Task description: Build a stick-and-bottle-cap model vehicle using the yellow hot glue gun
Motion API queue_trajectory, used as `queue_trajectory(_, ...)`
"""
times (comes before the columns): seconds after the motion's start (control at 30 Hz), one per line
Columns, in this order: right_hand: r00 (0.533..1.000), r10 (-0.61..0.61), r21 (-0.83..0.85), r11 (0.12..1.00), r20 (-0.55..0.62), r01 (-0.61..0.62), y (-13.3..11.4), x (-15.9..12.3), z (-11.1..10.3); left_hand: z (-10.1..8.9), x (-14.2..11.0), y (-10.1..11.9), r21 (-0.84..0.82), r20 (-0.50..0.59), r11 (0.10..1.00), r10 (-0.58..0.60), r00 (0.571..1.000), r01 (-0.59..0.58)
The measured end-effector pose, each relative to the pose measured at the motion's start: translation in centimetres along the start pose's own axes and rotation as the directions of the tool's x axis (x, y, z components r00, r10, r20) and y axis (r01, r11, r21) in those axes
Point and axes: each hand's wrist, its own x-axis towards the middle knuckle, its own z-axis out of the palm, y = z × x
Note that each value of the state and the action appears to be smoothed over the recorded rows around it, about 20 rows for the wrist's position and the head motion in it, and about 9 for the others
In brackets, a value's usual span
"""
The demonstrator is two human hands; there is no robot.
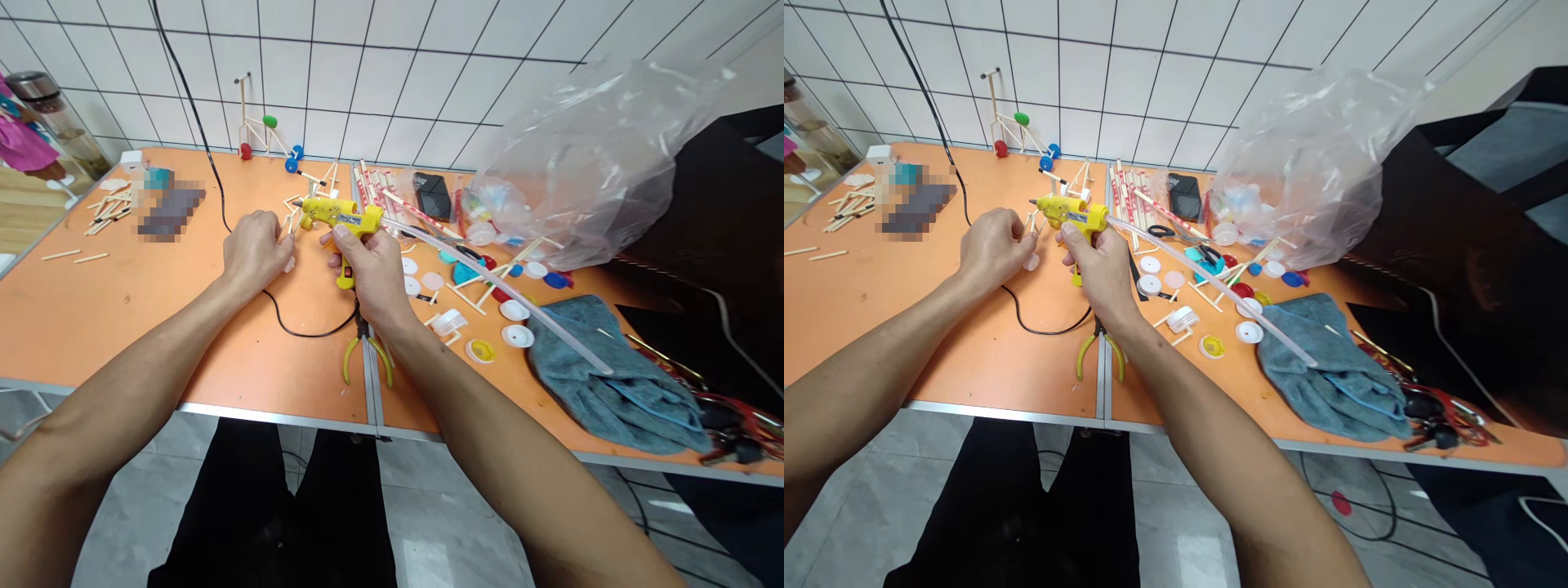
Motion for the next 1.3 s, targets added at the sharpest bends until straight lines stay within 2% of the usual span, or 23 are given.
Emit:
queue_trajectory(0.43,1.0,-0.013,0.027,1.0,-0.005,0.014,-0.1,-0.1,0.1,0.3,0.0,-0.2,0.06,-0.02,0.998,0.011,1.0,-0.01)
queue_trajectory(0.83,1.0,-0.012,0.012,1.0,-0.005,0.012,-0.2,-0.1,0.0,-0.3,-0.1,0.3,0.094,-0.008,0.995,-0.035,0.999,0.036)
queue_trajectory(0.97,1.0,-0.019,0.023,1.0,-0.008,0.02,-0.3,-0.1,0.0,-0.1,0.1,0.0,0.039,-0.044,0.998,-0.047,0.998,0.048)
queue_trajectory(1.13,1.0,-0.005,0.001,1.0,-0.014,0.005,-0.6,-0.1,0.0,-0.1,0.6,-0.5,-0.11,-0.091,0.992,-0.076,0.993,0.066)
queue_trajectory(1.3,1.0,-0.015,-0.003,1.0,-0.028,0.015,-0.8,-0.2,-0.1,-0.7,1.0,-0.8,-0.288,-0.074,0.955,-0.098,0.992,0.073)
